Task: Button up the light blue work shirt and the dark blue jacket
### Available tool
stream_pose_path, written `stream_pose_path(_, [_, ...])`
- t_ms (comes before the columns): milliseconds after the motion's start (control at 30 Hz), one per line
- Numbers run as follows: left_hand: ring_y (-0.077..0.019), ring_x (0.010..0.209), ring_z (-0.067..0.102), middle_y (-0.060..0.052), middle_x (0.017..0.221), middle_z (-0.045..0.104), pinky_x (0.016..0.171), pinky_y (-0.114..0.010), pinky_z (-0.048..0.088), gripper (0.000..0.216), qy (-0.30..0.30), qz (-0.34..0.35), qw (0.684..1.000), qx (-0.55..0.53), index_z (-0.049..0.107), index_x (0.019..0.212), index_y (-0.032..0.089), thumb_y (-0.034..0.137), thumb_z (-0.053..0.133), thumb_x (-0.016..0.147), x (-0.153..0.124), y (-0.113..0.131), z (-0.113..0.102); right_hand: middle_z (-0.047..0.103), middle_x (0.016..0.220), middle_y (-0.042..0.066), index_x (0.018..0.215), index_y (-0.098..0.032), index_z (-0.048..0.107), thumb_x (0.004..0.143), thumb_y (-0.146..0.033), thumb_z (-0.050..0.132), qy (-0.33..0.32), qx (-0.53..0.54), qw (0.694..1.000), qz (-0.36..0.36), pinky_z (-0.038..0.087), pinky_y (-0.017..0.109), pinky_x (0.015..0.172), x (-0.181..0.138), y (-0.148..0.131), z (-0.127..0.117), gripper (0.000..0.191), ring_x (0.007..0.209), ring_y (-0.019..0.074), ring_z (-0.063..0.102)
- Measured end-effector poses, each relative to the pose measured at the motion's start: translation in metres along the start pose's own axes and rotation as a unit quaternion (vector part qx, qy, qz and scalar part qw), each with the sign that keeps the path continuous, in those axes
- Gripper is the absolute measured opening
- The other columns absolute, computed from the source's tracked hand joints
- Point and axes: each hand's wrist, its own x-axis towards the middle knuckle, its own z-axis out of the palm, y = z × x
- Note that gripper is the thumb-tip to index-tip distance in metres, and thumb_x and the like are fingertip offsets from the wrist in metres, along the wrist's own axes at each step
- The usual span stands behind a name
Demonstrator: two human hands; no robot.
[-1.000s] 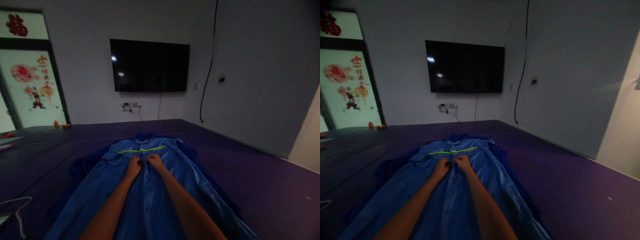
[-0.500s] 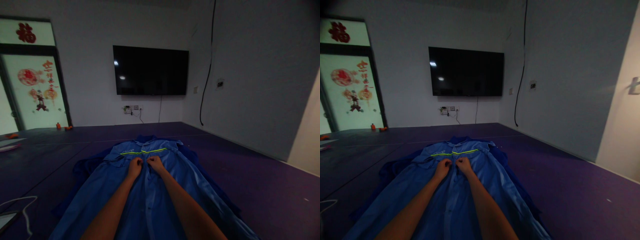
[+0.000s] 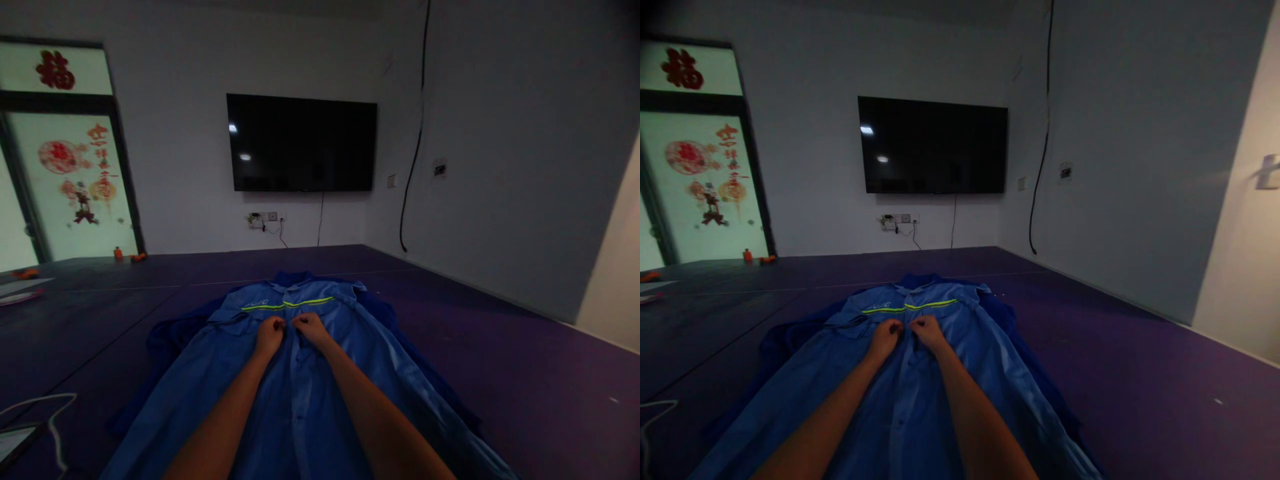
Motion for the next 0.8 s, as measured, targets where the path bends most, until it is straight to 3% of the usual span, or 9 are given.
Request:
stream_pose_path(200, [-0.0124, 0.067, 0.058, -0.004, 0.069, 0.064, 0.067, -0.023, 0.043, 0.014, 0.003, 0.004, 1.0, 0.02, 0.063, 0.069, 0.012, 0.007, 0.05, 0.071, 0.0, 0.001, -0.001, 0.06, 0.052, -0.001, 0.061, -0.014, 0.068, 0.07, -0.025, 0.05, -0.002, -0.024, 1.0, -0.012, 0.039, 0.019, 0.049, 0.002, 0.002, 0.001, 0.023, 0.05, 0.0108, 0.052])
stream_pose_path(400, [-0.0127, 0.07, 0.059, -0.004, 0.073, 0.065, 0.068, -0.023, 0.044, 0.016, 0.004, 0.014, 1.0, 0.022, 0.063, 0.071, 0.013, 0.006, 0.049, 0.072, -0.001, 0.001, -0.001, 0.069, 0.071, 0.002, 0.07, -0.018, 0.07, 0.066, -0.016, 0.052, 0.006, -0.079, 0.996, -0.033, 0.046, 0.024, 0.062, 0.0, 0.002, 0.002, 0.019, 0.065, 0.0161, 0.061])
stream_pose_path(800, [-0.0133, 0.072, 0.061, -0.005, 0.075, 0.066, 0.069, -0.023, 0.045, 0.019, 0.003, 0.022, 0.999, 0.028, 0.064, 0.073, 0.012, 0.002, 0.049, 0.067, 0.0, -0.001, 0.0, 0.068, 0.074, 0.003, 0.075, -0.019, 0.07, 0.069, -0.016, 0.055, 0.002, -0.193, 0.979, -0.063, 0.042, 0.022, 0.064, -0.006, -0.009, 0.0, 0.016, 0.068, 0.0151, 0.06])
